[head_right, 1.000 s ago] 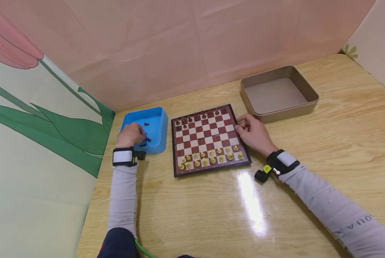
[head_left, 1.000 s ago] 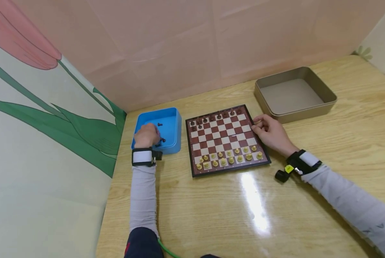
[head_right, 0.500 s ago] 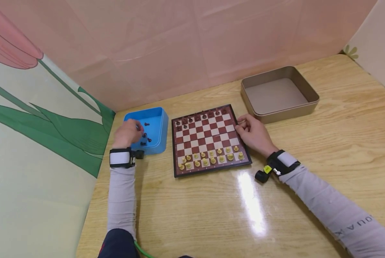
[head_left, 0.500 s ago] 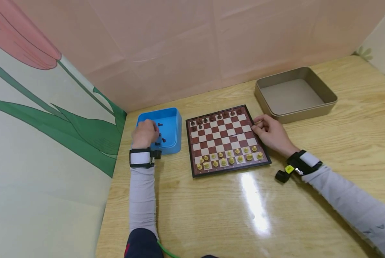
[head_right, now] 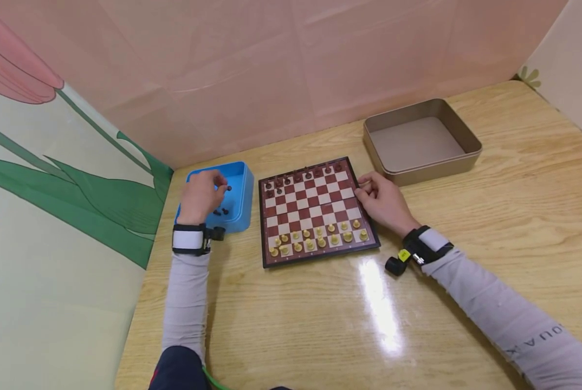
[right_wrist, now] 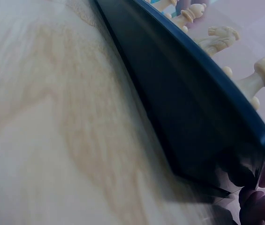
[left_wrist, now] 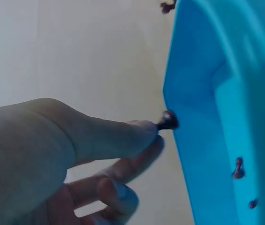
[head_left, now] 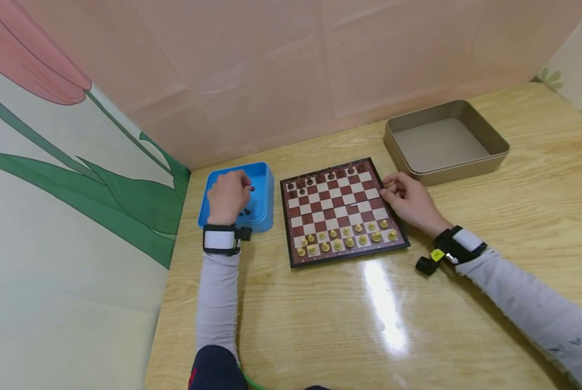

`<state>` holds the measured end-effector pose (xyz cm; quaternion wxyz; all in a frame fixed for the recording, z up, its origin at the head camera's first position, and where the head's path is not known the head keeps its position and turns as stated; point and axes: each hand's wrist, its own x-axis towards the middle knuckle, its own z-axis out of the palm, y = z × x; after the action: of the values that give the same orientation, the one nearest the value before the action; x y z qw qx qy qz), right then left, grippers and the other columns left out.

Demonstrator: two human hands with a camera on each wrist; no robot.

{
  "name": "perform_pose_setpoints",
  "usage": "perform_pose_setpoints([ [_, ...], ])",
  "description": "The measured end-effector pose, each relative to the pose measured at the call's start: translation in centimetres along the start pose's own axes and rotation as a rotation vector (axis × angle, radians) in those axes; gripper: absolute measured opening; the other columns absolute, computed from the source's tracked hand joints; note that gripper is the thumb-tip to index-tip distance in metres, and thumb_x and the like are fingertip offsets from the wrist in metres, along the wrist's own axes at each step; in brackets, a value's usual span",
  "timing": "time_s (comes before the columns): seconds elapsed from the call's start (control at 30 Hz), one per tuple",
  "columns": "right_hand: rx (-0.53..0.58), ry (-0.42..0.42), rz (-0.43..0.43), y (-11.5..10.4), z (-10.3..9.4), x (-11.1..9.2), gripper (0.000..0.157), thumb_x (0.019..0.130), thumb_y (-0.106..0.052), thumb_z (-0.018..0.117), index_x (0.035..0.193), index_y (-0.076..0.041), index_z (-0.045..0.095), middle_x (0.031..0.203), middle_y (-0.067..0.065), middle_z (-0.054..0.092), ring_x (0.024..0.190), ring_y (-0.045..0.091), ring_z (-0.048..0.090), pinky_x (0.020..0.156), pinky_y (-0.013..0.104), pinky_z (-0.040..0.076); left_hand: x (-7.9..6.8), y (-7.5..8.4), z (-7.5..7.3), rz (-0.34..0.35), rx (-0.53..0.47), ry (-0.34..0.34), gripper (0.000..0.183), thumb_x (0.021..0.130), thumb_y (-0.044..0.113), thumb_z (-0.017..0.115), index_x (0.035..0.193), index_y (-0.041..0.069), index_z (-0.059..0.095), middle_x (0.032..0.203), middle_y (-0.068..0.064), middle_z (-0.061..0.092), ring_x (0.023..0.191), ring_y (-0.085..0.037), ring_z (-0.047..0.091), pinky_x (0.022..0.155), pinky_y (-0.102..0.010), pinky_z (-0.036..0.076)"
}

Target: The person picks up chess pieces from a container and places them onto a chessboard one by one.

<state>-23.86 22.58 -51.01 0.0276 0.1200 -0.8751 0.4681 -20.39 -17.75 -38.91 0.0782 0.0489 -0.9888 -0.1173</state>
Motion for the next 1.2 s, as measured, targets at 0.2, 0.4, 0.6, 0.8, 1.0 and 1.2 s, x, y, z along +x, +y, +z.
perform_pose_setpoints([
  [0.2,-0.002,-0.001,0.001,-0.2,0.0,0.0,0.034,0.108,-0.026,0.064,0.132,-0.002,0.062,0.102,0.017,0.073,0.076,0.016,0.061,0.067,0.024,0.042,0.5,0.7,1.3,0.105,-0.029,0.097,0.014,0.106,0.022,0.069,0.11,0.014,0.079,0.11,-0.006,0.08,0.068,-0.025,0.066,0.052,-0.038,0.047],
  [0.4,-0.002,-0.003,0.003,-0.1,0.0,0.2,0.034,0.108,-0.026,0.064,0.132,-0.002,0.062,0.102,0.016,0.072,0.076,0.014,0.06,0.067,0.025,0.041,0.8,2.2,2.0,0.184,-0.089,0.126,0.015,0.107,0.023,0.069,0.111,0.015,0.08,0.113,-0.003,0.08,0.069,-0.022,0.064,0.049,-0.033,0.04],
  [0.6,-0.002,-0.002,0.007,-0.1,-0.2,0.2,0.035,0.108,-0.026,0.064,0.133,-0.002,0.062,0.102,0.017,0.072,0.075,0.014,0.06,0.066,0.025,0.041,1.3,3.8,2.3,0.239,-0.123,0.131,0.017,0.107,0.024,0.068,0.116,0.016,0.08,0.115,-0.003,0.08,0.062,-0.02,0.058,0.047,-0.032,0.034],
  [0.8,-0.006,0.003,0.002,-0.1,-0.4,0.2,0.035,0.108,-0.026,0.064,0.133,-0.002,0.062,0.102,0.017,0.073,0.075,0.014,0.059,0.065,0.025,0.041,1.4,5.0,2.6,0.273,-0.128,0.145,0.017,0.107,0.025,0.068,0.117,0.018,0.08,0.114,-0.001,0.08,0.05,-0.018,0.044,0.045,-0.029,0.025],
  [1.0,-0.004,-0.005,0.005,-0.4,-0.3,0.2,0.034,0.108,-0.025,0.064,0.132,-0.002,0.062,0.102,0.017,0.073,0.076,0.016,0.06,0.065,0.025,0.042,1.3,5.9,3.5,0.279,-0.117,0.124,0.018,0.108,0.025,0.066,0.119,0.02,0.08,0.115,0.001,0.08,0.048,-0.017,0.042,0.045,-0.028,0.025],
  [1.2,-0.003,-0.005,0.011,-0.2,-0.1,0.0,0.034,0.108,-0.025,0.064,0.132,-0.002,0.062,0.102,0.017,0.072,0.076,0.016,0.06,0.066,0.025,0.042,1.2,6.4,4.9,0.311,-0.102,0.118,0.018,0.108,0.027,0.066,0.118,0.021,0.08,0.113,0.001,0.08,0.052,-0.015,0.048,0.045,-0.028,0.032],
])
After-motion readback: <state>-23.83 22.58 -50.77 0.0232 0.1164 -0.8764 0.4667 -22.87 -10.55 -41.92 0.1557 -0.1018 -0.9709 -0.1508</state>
